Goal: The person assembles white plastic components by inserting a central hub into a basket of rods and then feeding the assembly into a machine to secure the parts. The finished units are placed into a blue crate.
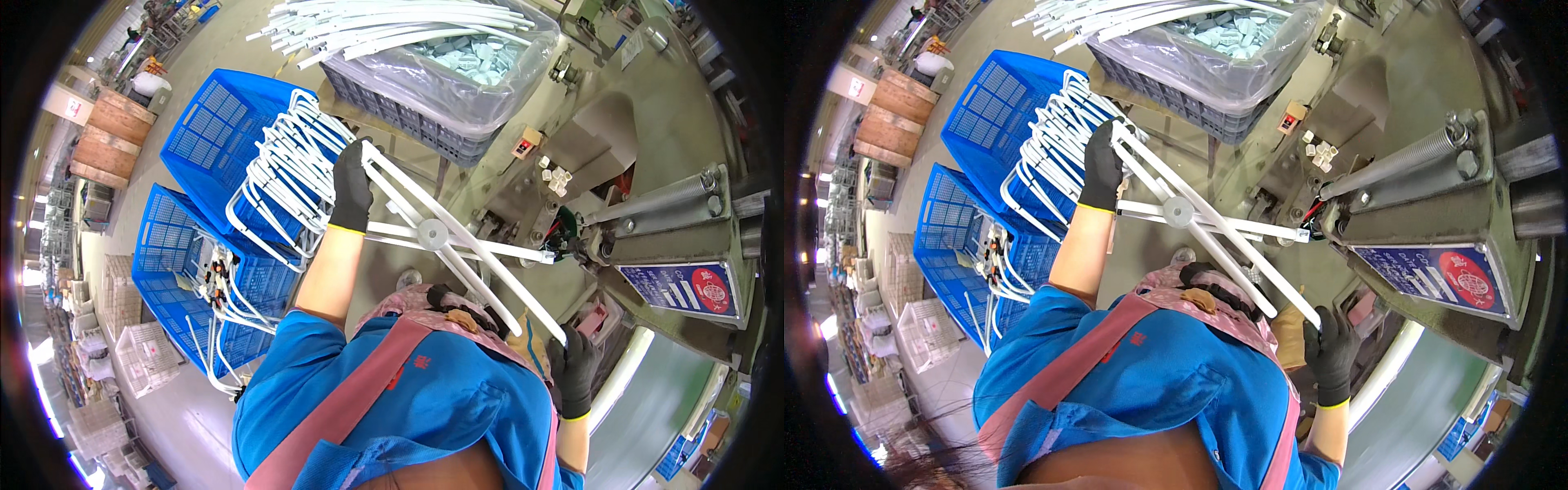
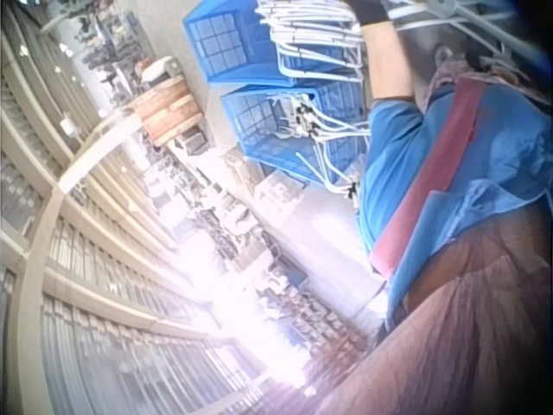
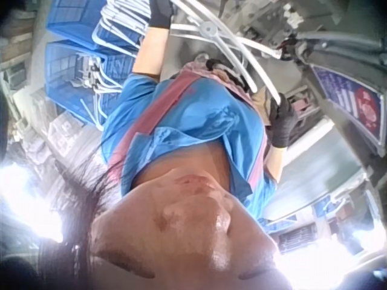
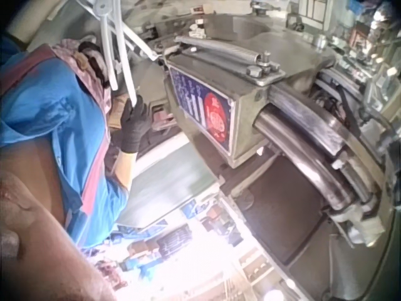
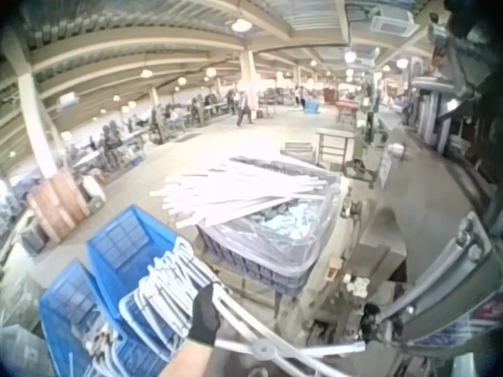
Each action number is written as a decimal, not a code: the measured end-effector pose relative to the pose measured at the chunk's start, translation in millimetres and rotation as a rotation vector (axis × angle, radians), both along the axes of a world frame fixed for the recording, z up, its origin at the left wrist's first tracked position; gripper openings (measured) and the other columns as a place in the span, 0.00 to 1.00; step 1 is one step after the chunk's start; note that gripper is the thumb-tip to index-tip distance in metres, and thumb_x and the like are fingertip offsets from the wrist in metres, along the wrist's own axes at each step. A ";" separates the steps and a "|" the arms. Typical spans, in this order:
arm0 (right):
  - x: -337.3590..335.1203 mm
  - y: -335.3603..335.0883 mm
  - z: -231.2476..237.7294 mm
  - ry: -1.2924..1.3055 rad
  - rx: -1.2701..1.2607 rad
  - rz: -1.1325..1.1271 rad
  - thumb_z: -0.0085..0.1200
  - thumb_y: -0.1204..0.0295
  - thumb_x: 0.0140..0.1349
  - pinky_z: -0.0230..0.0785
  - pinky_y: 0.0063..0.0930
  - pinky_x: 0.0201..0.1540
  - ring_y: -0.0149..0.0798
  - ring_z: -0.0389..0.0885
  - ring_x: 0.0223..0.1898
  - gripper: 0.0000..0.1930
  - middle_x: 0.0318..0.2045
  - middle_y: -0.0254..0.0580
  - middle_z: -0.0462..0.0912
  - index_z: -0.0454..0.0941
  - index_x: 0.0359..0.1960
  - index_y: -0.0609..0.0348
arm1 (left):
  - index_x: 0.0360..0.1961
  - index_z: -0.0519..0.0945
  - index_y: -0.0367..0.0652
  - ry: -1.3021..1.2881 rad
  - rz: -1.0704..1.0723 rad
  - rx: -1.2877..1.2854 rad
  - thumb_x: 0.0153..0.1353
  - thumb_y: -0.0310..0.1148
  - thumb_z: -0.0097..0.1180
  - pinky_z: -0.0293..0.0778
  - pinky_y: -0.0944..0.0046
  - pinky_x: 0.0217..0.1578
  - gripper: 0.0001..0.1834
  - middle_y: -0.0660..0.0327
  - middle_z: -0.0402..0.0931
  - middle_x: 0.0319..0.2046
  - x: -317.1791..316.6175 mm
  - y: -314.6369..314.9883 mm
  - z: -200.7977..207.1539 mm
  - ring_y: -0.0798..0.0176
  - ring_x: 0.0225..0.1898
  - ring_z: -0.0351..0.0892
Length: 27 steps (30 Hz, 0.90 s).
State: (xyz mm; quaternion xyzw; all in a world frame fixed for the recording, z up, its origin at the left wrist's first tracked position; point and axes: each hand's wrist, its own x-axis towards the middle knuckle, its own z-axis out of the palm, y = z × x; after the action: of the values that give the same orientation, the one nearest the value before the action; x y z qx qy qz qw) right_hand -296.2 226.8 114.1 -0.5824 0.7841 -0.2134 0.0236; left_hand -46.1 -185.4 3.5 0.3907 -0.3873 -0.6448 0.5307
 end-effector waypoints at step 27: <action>-36.6 -94.3 -33.9 0.336 -0.135 0.252 0.54 0.70 0.58 0.72 0.40 0.44 0.53 0.79 0.41 0.18 0.41 0.52 0.80 0.74 0.51 0.58 | 0.36 0.80 0.40 -0.853 -0.843 -1.420 0.55 0.41 0.60 0.73 0.54 0.31 0.15 0.54 0.79 0.28 -72.8 53.4 78.1 0.49 0.30 0.79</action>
State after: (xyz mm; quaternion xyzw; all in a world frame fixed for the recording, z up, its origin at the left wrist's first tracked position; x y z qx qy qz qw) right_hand -332.9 132.5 80.3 -0.7033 0.6821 -0.1607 -0.1199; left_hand -119.0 -132.0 81.6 0.0053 -0.9636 -0.1978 0.1798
